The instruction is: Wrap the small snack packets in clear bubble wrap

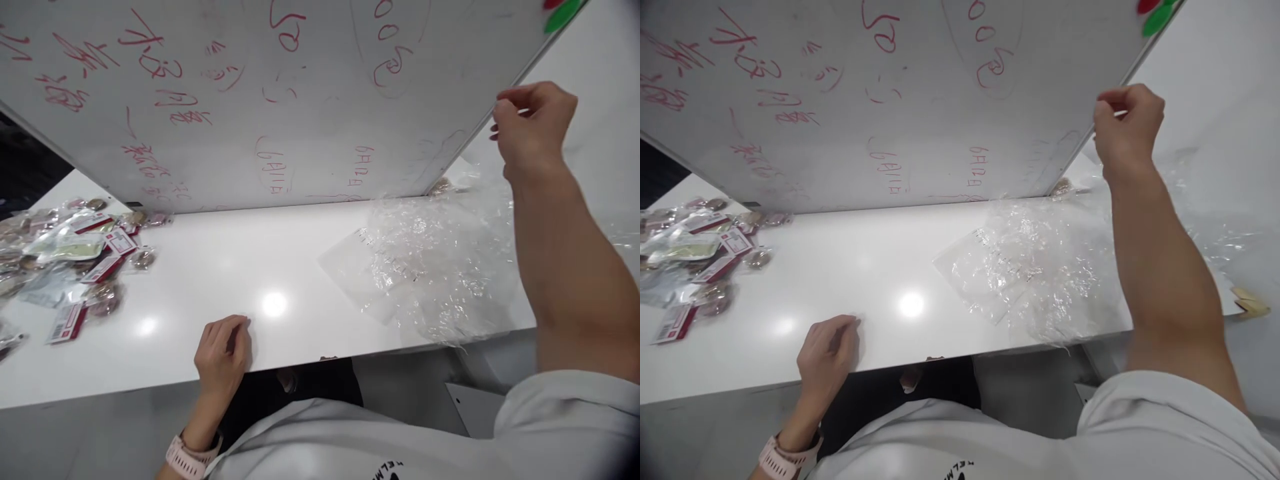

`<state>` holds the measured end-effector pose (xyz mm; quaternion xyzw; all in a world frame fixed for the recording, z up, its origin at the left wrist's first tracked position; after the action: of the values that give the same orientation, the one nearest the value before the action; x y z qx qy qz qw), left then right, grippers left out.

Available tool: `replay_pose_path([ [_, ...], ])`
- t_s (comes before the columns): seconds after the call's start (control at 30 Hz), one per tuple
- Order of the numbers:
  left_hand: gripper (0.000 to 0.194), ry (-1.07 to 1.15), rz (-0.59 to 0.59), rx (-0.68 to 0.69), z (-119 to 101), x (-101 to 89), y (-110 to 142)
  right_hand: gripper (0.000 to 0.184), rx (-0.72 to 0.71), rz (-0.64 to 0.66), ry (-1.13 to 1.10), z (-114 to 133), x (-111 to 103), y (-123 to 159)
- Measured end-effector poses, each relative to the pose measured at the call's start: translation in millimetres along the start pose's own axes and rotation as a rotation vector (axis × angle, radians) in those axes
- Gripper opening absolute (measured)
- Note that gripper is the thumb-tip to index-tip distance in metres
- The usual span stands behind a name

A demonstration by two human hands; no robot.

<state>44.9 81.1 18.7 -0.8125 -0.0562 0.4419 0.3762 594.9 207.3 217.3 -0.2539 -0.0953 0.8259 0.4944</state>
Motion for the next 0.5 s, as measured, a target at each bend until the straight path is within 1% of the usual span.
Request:
replay_pose_path([
  [0.03,0.013,0.009,-0.004,-0.013,0.2,0.1,-0.1,0.052,-0.113,0.174,0.000,20.4,1.0,30.4],
  [0.07,0.013,0.018,-0.008,-0.024,0.2,0.1,-0.3,0.046,-0.238,0.406,0.011,35.3,5.1,69.9],
  [0.1,0.012,0.027,-0.014,-0.031,-0.1,-0.1,-0.4,0.043,-0.327,0.667,0.058,40.0,11.0,116.0],
  [0.13,0.012,0.033,-0.022,-0.034,-0.5,-0.5,-0.6,0.041,-0.397,0.946,0.186,33.3,18.2,166.6],
  [0.17,0.012,0.040,-0.027,-0.034,-1.0,-0.9,-0.7,0.042,-0.422,1.141,0.332,17.2,22.8,212.8],
  [0.2,0.013,0.048,-0.026,-0.034,-1.3,-1.0,-0.6,0.050,-0.443,1.246,0.443,-1.5,26.2,251.6],
  [0.23,0.013,0.056,-0.019,-0.035,-1.3,-0.8,-0.5,0.058,-0.448,1.278,0.526,-20.6,30.4,282.6],
  [0.3,0.015,0.074,0.006,-0.043,-0.9,-0.1,-0.1,0.072,-0.430,1.228,0.619,-51.0,41.4,327.5],
  [0.33,0.015,0.087,0.021,-0.052,-0.6,0.4,0.0,0.077,-0.423,1.201,0.637,-59.3,47.1,346.1],
  [0.37,0.015,0.107,0.032,-0.067,-0.3,0.6,0.2,0.081,-0.424,1.188,0.635,-61.8,52.5,364.0],
  [0.4,0.014,0.138,0.038,-0.088,-0.1,0.5,0.4,0.083,-0.435,1.192,0.617,-58.3,57.3,382.0],
  [0.43,0.014,0.181,0.042,-0.114,-0.1,0.0,0.7,0.085,-0.456,1.214,0.584,-49.5,61.4,400.4],
  [0.5,0.019,0.285,0.035,-0.164,-1.3,-3.0,2.3,0.085,-0.523,1.298,0.464,-20.0,67.1,436.1],
])
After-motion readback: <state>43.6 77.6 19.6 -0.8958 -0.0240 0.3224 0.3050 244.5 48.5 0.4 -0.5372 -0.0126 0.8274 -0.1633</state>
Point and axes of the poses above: each hand's wrist, its own y-axis away from the middle knuckle, its own x-axis out of the palm, z = x × y, the point moved 6 cm from there along -y, towards the middle knuckle, and after that the axes turned 9 degrees about x, right-handed, at the moved point
